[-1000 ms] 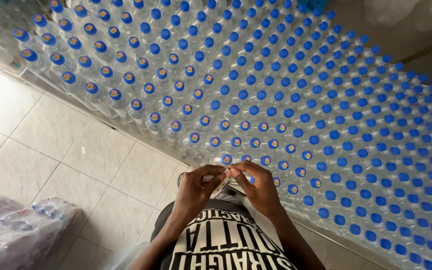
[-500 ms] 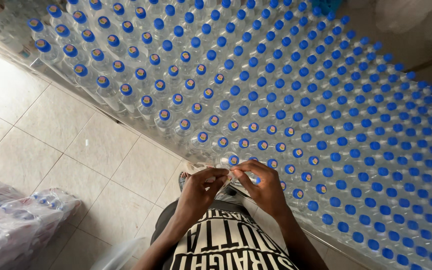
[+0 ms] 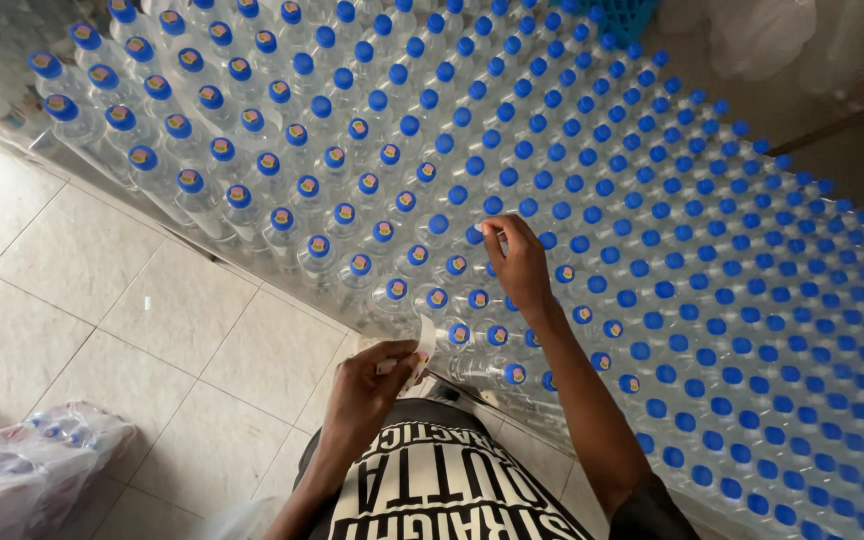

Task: The person stands in front of a large array of plastic water bottles arranged on a table. They peel individual stickers from a roll and apply them to the blue caps of the bottles, working systematically across the rows.

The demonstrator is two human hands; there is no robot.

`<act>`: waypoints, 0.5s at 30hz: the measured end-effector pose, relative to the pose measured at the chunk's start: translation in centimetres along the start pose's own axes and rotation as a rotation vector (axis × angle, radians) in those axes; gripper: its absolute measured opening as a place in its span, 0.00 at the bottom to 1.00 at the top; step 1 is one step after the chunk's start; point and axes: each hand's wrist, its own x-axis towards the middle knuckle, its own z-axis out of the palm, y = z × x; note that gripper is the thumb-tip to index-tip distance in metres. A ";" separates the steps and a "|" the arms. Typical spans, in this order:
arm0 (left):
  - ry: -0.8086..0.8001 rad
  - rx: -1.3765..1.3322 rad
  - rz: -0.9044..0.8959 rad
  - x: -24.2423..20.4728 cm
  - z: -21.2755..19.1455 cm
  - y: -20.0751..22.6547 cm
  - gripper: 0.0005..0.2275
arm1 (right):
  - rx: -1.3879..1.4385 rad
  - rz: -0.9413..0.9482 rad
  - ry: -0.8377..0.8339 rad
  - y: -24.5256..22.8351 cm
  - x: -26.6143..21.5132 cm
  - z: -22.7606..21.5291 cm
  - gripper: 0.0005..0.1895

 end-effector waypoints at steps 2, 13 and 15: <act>0.000 -0.052 -0.009 0.2 -0.1 0.1 0.14 | 0.020 0.054 -0.033 0.9 0.2 0.3 0.11; -0.008 -0.164 0.009 1.2 -0.3 -0.3 0.15 | 0.057 0.123 -0.095 1.8 0.2 0.4 0.12; -0.010 -0.119 0.011 1.4 -0.4 -0.1 0.15 | 0.046 0.093 -0.114 2.0 0.3 0.4 0.11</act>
